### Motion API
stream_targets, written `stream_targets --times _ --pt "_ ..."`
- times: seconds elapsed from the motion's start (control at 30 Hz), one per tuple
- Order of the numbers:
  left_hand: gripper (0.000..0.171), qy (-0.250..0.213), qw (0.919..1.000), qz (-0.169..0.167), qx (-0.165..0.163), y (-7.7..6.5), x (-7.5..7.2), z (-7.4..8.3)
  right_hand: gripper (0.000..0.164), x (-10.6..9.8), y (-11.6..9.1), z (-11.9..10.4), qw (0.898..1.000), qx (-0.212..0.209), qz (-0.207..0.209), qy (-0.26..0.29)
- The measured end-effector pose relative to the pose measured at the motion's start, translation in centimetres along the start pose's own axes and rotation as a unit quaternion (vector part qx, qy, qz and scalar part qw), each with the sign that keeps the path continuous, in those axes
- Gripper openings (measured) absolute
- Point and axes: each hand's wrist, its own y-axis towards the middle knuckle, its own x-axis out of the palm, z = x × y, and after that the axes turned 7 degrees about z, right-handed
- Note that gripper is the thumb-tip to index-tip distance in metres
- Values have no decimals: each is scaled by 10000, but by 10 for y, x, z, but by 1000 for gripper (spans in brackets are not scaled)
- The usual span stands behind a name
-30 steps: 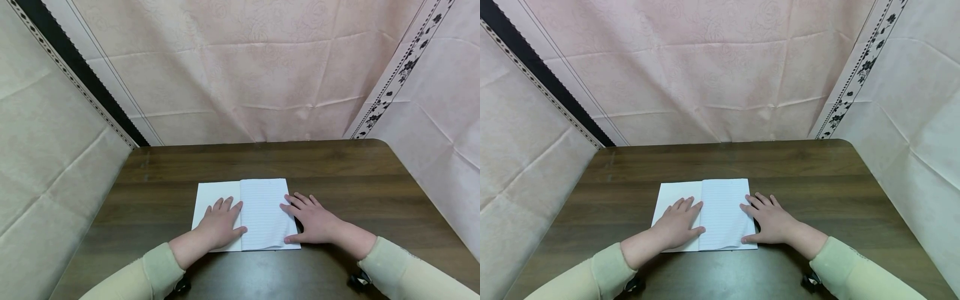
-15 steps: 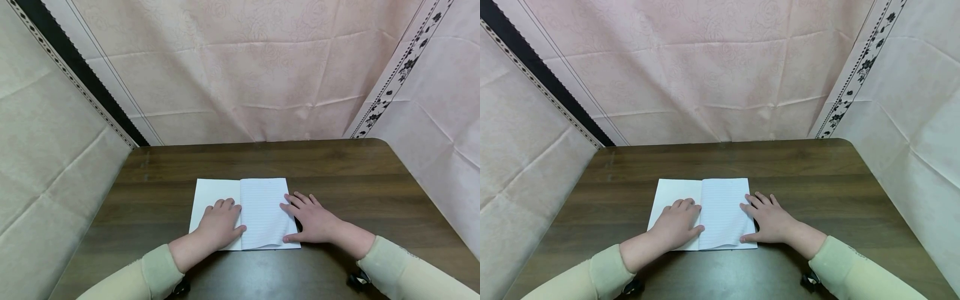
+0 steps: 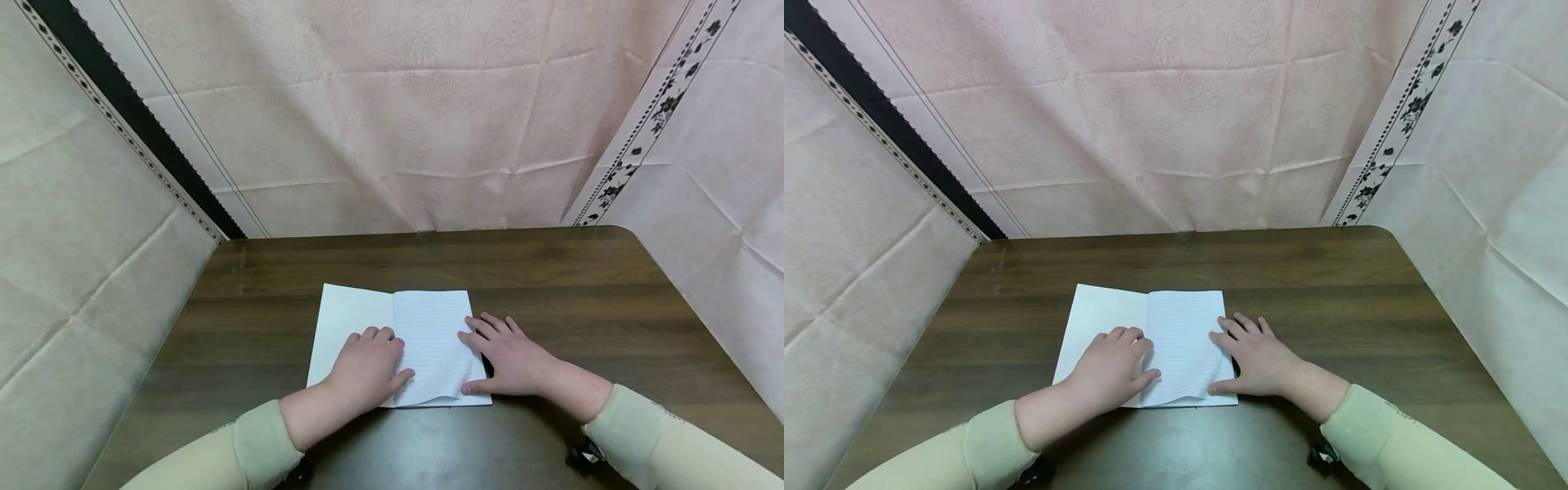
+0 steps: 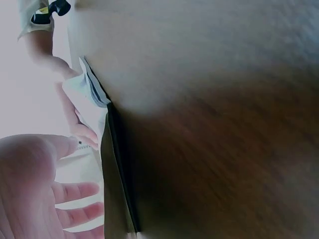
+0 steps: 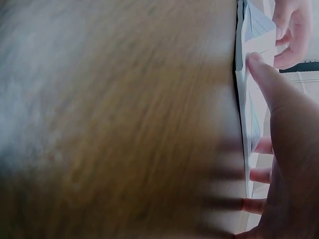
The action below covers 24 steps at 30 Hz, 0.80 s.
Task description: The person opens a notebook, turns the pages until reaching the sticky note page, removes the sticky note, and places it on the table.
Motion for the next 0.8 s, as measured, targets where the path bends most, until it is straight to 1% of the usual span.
stream_targets --times 0.1,0.2,0.33,0.57,0.8 --pt "44 85 9997 107 177 0 0 4 98 0 0 0 10000 0 -3 3" --pt "45 160 9991 135 370 0 0 7 98 1 1 0 10000 27 -44 8" --pt "45 180 9979 126 603 0 -1 12 98 1 1 0 10000 56 -68 -18" --pt "48 144 9949 10 997 1 -2 18 97 2 1 1 10000 41 -5 -75" --pt "49 250 9896 245 1392 0 1 25 99 2 1 1 9999 20 53 -107"
